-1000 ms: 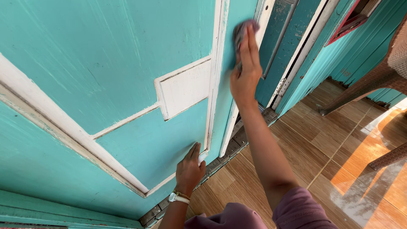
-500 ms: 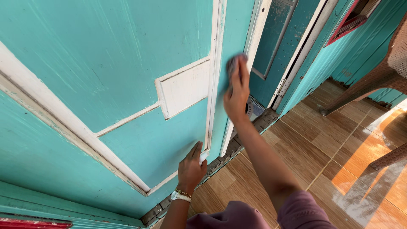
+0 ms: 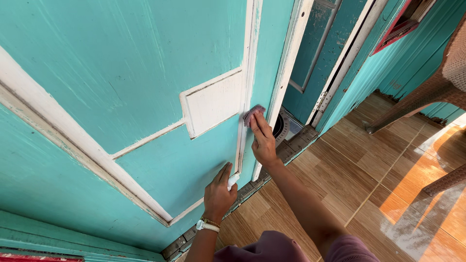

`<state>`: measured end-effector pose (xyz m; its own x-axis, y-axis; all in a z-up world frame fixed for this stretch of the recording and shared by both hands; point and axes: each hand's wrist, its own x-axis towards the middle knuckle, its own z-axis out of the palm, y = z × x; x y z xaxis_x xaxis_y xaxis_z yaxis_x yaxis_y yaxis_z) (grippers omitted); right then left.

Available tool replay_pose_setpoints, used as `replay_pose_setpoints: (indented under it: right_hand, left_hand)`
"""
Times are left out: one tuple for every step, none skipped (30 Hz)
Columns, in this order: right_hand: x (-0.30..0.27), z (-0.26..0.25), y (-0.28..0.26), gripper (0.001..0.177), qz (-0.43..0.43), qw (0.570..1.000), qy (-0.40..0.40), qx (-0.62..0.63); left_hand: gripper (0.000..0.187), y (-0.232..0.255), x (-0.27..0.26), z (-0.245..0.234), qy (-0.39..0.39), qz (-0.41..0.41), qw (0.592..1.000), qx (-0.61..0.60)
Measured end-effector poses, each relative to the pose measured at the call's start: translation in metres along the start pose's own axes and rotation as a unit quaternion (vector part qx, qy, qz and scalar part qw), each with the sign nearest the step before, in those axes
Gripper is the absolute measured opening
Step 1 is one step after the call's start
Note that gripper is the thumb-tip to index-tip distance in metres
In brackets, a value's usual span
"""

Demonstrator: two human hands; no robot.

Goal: The person cleans a teal wooden door with white trim by spraying a cleaning solution and wiping the surface with a cloth. They work methodically from the bottom edge upward, covering the frame, panels, and handle area.

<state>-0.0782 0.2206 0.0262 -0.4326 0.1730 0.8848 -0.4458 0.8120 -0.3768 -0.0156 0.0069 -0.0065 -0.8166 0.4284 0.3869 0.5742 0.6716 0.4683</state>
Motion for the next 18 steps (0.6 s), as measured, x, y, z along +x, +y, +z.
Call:
replay_pose_setpoints:
  right_hand:
    - [0.007, -0.001, 0.003, 0.081, -0.015, 1.0, -0.002, -0.002]
    - [0.022, -0.002, 0.003, 0.083, -0.031, 1.0, -0.002, -0.003]
    - [0.046, -0.004, 0.003, 0.084, -0.05, 0.999, 0.016, -0.013]
    - [0.074, -0.007, 0.003, 0.084, -0.068, 0.997, 0.032, -0.022]
    - [0.102, -0.012, 0.001, 0.085, -0.064, 0.997, 0.046, -0.019]
    - [0.127, -0.019, -0.002, 0.085, -0.059, 0.996, 0.061, -0.019]
    - [0.15, -0.023, -0.004, 0.085, -0.059, 0.995, 0.079, -0.001]
    - [0.165, -0.026, -0.007, 0.086, -0.06, 0.993, 0.096, 0.017]
    - [0.163, -0.027, -0.014, 0.086, -0.047, 0.994, 0.095, 0.016]
    - [0.157, -0.025, -0.019, 0.086, -0.037, 0.995, 0.094, 0.018]
    - [0.146, -0.022, -0.021, 0.086, -0.026, 0.995, 0.093, 0.02]
    - [0.125, -0.02, -0.023, 0.085, -0.002, 0.997, 0.077, 0.014]
    - [0.1, -0.017, -0.025, 0.084, 0.023, 0.998, 0.06, 0.007]
    - [0.073, -0.014, -0.029, 0.084, 0.022, 0.999, 0.046, -0.012]
    - [0.049, -0.012, -0.033, 0.084, 0.022, 0.999, 0.032, -0.031]
    - [0.028, -0.012, -0.04, 0.083, 0.027, 0.999, 0.011, -0.021]
    - [0.017, -0.012, -0.044, 0.082, 0.032, 0.999, -0.011, -0.011]
    - [0.018, -0.012, -0.043, 0.083, 0.03, 0.999, 0.0, -0.011]
  left_hand:
    - [0.064, 0.0, 0.0, 0.001, 0.012, 0.008, 1.0, -0.002]
    - [0.065, 0.0, 0.0, 0.002, -0.001, 0.001, 1.0, -0.004]
    - [0.066, 0.0, 0.001, 0.004, -0.015, -0.007, 1.0, -0.006]
    - [0.067, -0.001, 0.0, 0.004, -0.031, -0.016, 0.999, -0.008]
    - [0.066, -0.003, 0.0, 0.005, -0.024, -0.014, 1.0, -0.006]
    - [0.065, -0.003, 0.001, 0.006, -0.018, -0.011, 1.0, -0.007]
    - [0.064, -0.004, 0.0, 0.007, -0.013, -0.008, 1.0, -0.008]
    - [0.064, -0.006, 0.0, 0.007, -0.007, -0.002, 1.0, -0.004]
    - [0.064, -0.007, 0.0, 0.006, -0.001, 0.004, 1.0, 0.0]
    - [0.064, -0.008, 0.001, 0.003, 0.009, 0.009, 1.0, 0.005]
    - [0.065, -0.008, 0.002, 0.001, 0.01, 0.002, 1.0, 0.0]
    - [0.065, -0.009, 0.001, -0.002, 0.007, -0.004, 1.0, -0.004]
    - [0.065, -0.008, 0.0, -0.005, 0.005, -0.01, 1.0, -0.008]
    - [0.065, -0.007, -0.001, -0.007, 0.011, -0.006, 1.0, -0.007]
    - [0.066, -0.006, -0.002, -0.009, 0.017, -0.002, 1.0, -0.006]
    - [0.066, -0.004, -0.003, -0.01, 0.025, 0.001, 1.0, -0.006]
    - [0.065, -0.003, -0.001, -0.01, 0.023, 0.001, 1.0, -0.008]
    - [0.064, -0.003, -0.001, -0.01, 0.019, 0.001, 1.0, -0.01]
